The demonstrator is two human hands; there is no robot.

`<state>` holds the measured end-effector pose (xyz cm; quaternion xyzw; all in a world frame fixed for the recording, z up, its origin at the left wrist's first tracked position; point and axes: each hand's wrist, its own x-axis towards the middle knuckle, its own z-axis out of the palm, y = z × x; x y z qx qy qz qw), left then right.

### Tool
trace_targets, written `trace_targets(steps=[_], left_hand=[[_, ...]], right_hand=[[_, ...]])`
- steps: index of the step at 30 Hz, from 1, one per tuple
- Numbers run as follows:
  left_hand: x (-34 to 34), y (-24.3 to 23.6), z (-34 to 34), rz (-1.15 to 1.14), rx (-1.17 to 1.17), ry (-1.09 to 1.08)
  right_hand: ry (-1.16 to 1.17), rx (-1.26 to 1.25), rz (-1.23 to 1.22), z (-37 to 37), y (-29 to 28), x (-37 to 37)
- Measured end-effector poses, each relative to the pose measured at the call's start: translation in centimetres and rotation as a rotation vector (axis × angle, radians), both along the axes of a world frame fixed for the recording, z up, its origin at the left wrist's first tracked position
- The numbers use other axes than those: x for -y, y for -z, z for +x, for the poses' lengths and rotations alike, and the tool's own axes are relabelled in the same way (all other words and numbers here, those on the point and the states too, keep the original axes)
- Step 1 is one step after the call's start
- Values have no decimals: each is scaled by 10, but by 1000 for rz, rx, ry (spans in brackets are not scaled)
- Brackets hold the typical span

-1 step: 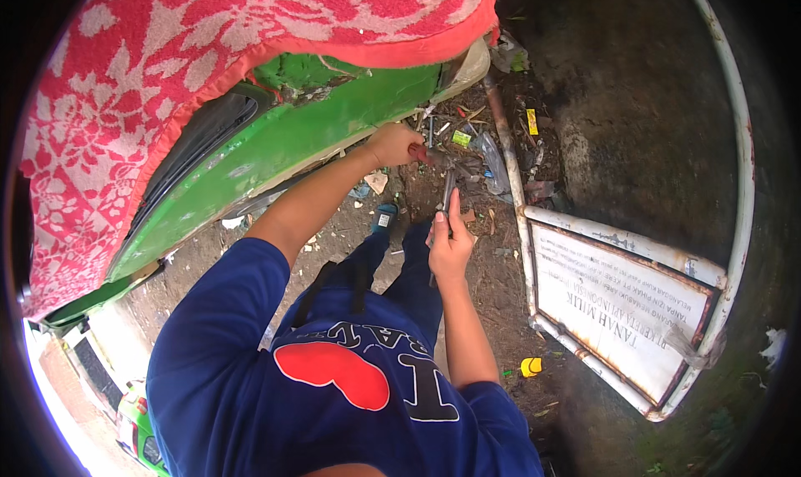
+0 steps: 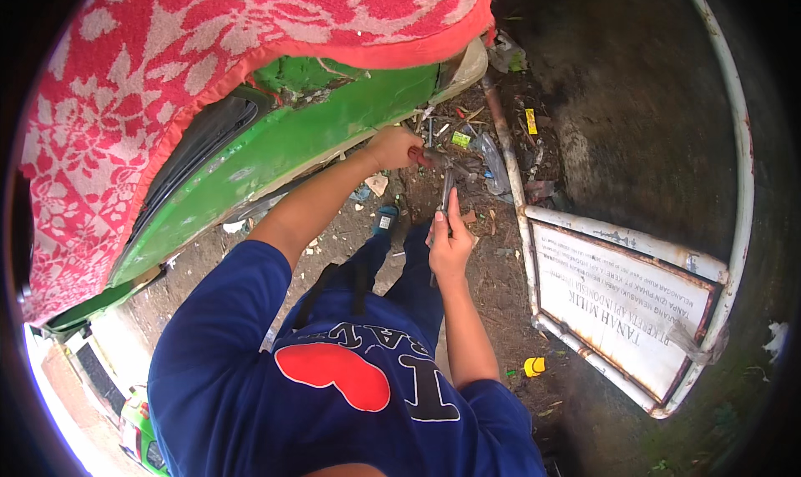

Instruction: The person uses a hammer and a red-handled tool to repeatedly strike and pry at a green vehicle panel edge under a patterned cloth. The person adjusts the tool and hammer positions while working on the same area throughout the clip.

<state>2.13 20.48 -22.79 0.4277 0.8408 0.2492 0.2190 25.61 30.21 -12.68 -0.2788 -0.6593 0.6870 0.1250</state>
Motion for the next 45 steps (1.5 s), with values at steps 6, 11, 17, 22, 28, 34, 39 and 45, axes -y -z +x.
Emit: trace_targets(steps=[6,11,17,22,28,34,39,45], left_hand=[[1,-13,-9,102,61,-117],[-2,-16,-14,-38,90,-120],[-6,0,-19,165,18,-153],[-4,-5,-19,192,38,-201],[1,-10,-18,188,34,-196],[2,-13,-23,263,111,-282],[6,-12,-16,217,46,-248],[3,-12,-25,250,78,-331]], right_hand=[[163,-124,-64,-6,7,14],[195,-108,-47,-17,4,11],[114,-51,-19,-17,20,15],[151,-45,-12,-16,20,24],[224,-145,-109,3,30,46],[-121,145,-32,-13,36,26],[231,-250,-144,4,18,40],[-24,74,-51,-15,25,31]])
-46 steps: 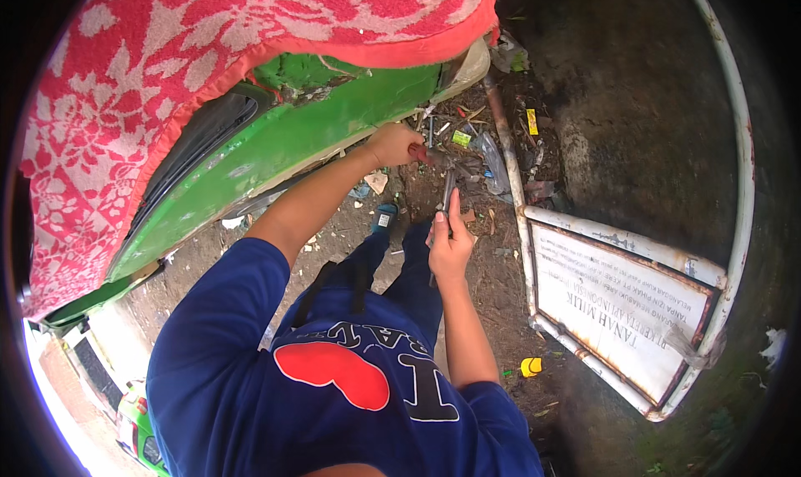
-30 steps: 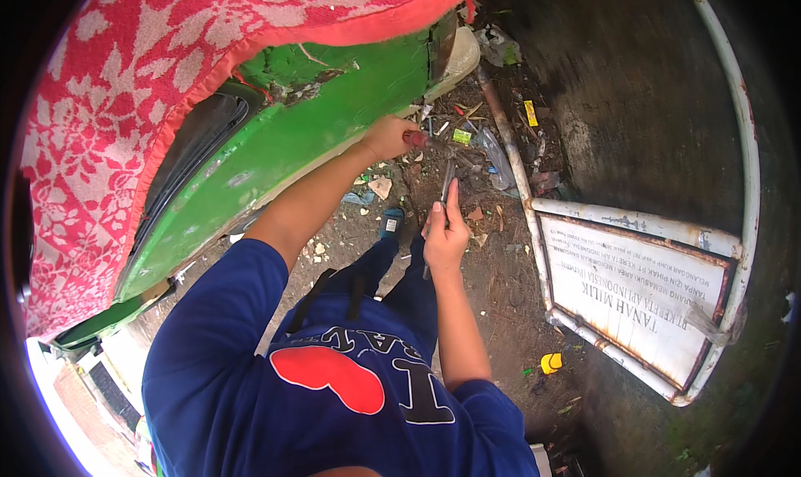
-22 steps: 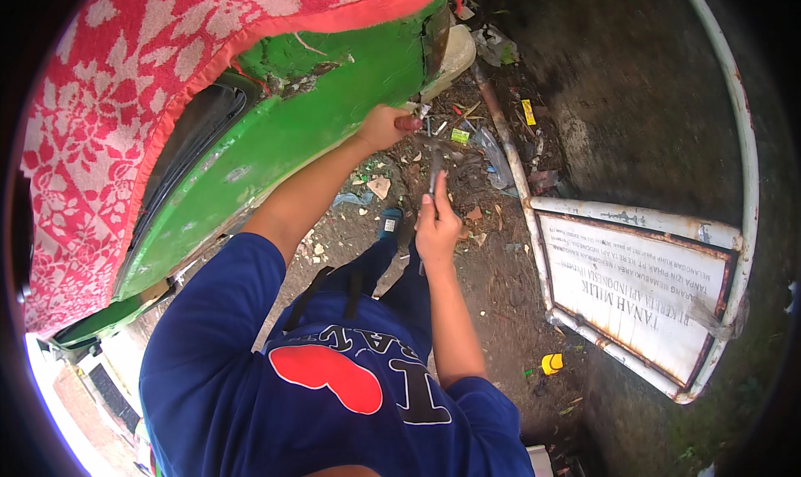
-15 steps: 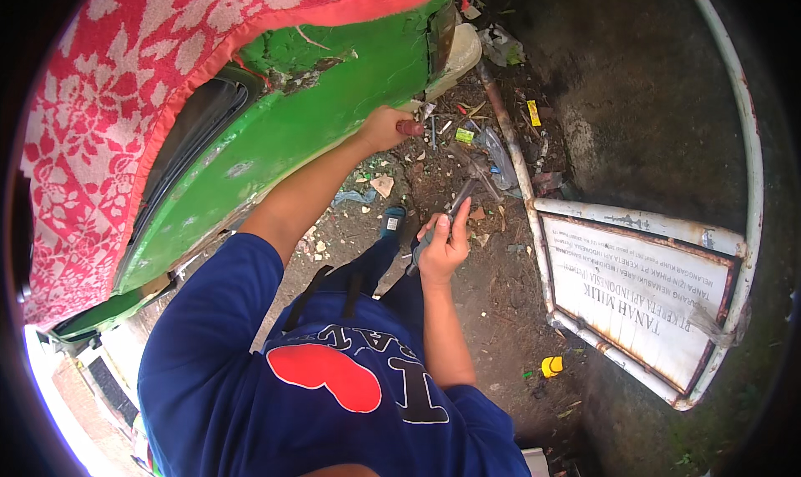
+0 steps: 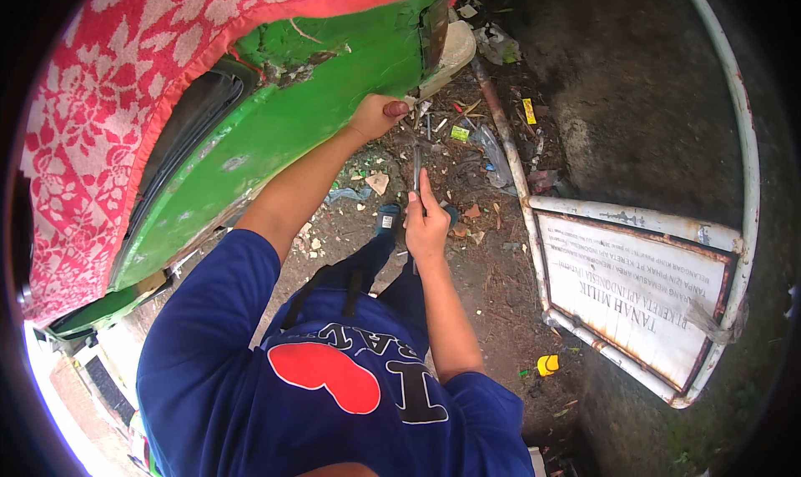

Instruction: The person uses a hammer and a red-handled tool to repeatedly strike and pry at a green vehicle panel edge under a patterned cloth. The person adjusts the tool and hammer positions while working on the same area throughout the clip.

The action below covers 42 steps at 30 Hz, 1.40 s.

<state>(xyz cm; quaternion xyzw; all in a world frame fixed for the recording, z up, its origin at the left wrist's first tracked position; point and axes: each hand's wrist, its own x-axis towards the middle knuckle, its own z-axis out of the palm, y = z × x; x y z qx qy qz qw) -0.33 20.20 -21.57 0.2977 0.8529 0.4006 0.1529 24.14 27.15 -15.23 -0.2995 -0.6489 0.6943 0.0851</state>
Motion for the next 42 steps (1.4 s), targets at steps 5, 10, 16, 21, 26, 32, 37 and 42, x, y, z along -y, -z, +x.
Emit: trace_targets(steps=[5,10,16,21,26,32,37,42], left_hand=[[39,27,10,-138,-51,-2],[53,18,33,-141,-189,191],[34,11,38,-76,-193,362],[34,20,36,-50,-216,363],[35,19,34,-72,-238,366],[23,10,32,-280,-228,432],[-2,-1,24,-437,-77,446],[-17,-11,14,-462,14,464]], right_hand=[[249,-352,-8,15,-18,5],[145,-311,57,6,-20,-2],[170,-252,8,19,-25,-4],[191,-271,5,26,-17,-16],[189,-248,16,27,-17,-18],[183,-211,4,25,-14,-16],[154,-73,-70,23,-5,-21],[237,-23,-121,22,-5,-24]])
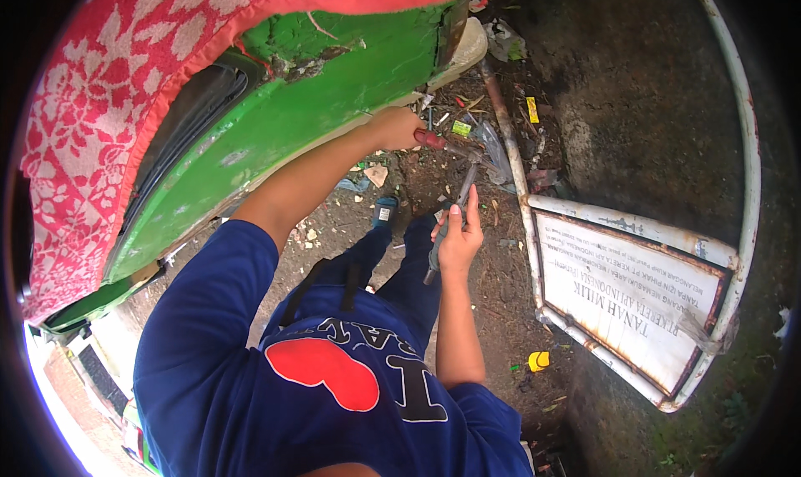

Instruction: The person uses a hammer and a red-handled tool to repeatedly strike and pry at a green vehicle panel edge under a patterned cloth. The person adjusts the tool and hammer positions while working on the same area throughout the clip.

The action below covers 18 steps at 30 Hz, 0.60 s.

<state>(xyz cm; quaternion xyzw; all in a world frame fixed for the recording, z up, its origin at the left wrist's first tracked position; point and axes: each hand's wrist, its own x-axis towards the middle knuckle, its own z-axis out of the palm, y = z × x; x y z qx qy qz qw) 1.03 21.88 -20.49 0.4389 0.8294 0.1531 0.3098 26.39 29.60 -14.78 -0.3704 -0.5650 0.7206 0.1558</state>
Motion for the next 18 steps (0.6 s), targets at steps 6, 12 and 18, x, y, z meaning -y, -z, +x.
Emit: trace_targets(steps=[6,12,18], left_hand=[[-3,0,2,-63,38,6],[-9,7,-1,-29,1,-54],[-10,6,-1,-9,9,-59]], right_hand=[[14,33,-19,0,0,-7],[131,-103,-145,-10,-10,-11],[43,-59,-184,-22,4,-18]])
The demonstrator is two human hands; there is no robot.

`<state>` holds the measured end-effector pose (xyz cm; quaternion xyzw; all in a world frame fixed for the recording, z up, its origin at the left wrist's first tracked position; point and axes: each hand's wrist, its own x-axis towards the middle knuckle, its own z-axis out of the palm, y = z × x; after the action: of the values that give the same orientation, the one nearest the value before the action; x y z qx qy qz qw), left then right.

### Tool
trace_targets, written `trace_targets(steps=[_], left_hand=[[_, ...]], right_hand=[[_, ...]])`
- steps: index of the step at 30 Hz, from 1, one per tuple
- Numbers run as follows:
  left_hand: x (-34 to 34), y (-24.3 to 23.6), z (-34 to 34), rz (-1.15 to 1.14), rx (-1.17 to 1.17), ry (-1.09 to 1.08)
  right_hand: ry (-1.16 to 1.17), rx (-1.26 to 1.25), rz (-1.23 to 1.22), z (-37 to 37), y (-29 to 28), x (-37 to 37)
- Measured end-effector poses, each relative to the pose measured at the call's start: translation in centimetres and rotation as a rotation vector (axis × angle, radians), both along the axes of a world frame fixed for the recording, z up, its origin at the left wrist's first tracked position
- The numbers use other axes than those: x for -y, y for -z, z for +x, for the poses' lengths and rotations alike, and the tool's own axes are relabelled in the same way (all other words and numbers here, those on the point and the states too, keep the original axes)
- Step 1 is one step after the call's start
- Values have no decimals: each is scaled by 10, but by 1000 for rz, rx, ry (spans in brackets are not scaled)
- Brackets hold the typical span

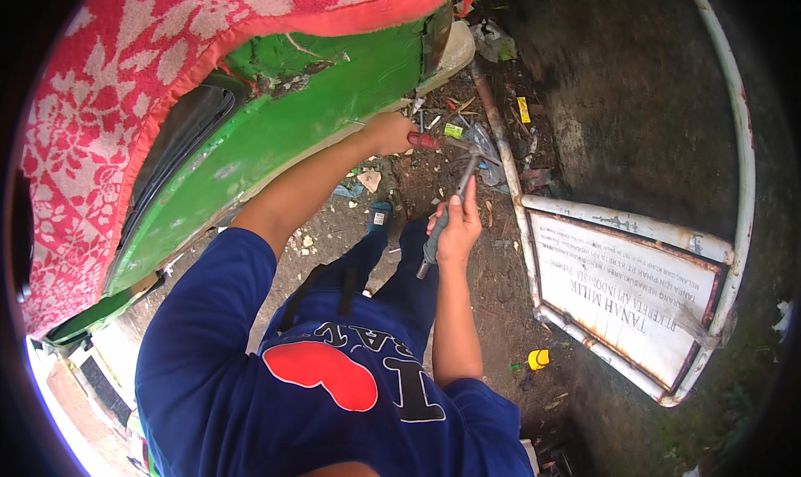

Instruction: The person uses a hammer and a red-handled tool to repeatedly strike and pry at a green vehicle panel edge under a patterned cloth. The person adjusts the tool and hammer positions while working on the same area throughout the clip.

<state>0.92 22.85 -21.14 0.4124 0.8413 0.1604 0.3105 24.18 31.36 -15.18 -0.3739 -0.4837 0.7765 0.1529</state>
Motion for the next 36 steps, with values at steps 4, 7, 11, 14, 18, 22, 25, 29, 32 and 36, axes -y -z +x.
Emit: trace_targets(steps=[4,7,11,14,18,22,25,29,32,36], left_hand=[[-1,-1,0,-22,-11,6],[2,0,-3,-16,-10,3],[6,-4,-5,11,40,-79],[18,5,-5,-19,65,-147],[63,25,-4,35,24,-161],[69,25,12,52,-74,4],[64,20,17,162,-141,33],[70,14,23,384,-106,29],[80,13,26,479,-91,30],[93,13,27,609,-130,58]], right_hand=[[100,-59,-4,1,-5,-1],[-75,50,-32,0,3,2],[162,-143,-29,2,-1,4],[-205,100,-21,-5,6,10],[18,-82,-23,-3,1,15],[6,-111,-64,2,-2,8],[-17,-22,-37,3,-12,6],[-33,-7,-23,8,-12,5],[-29,-39,-44,15,-9,8],[-44,-25,-26,20,-3,10]])
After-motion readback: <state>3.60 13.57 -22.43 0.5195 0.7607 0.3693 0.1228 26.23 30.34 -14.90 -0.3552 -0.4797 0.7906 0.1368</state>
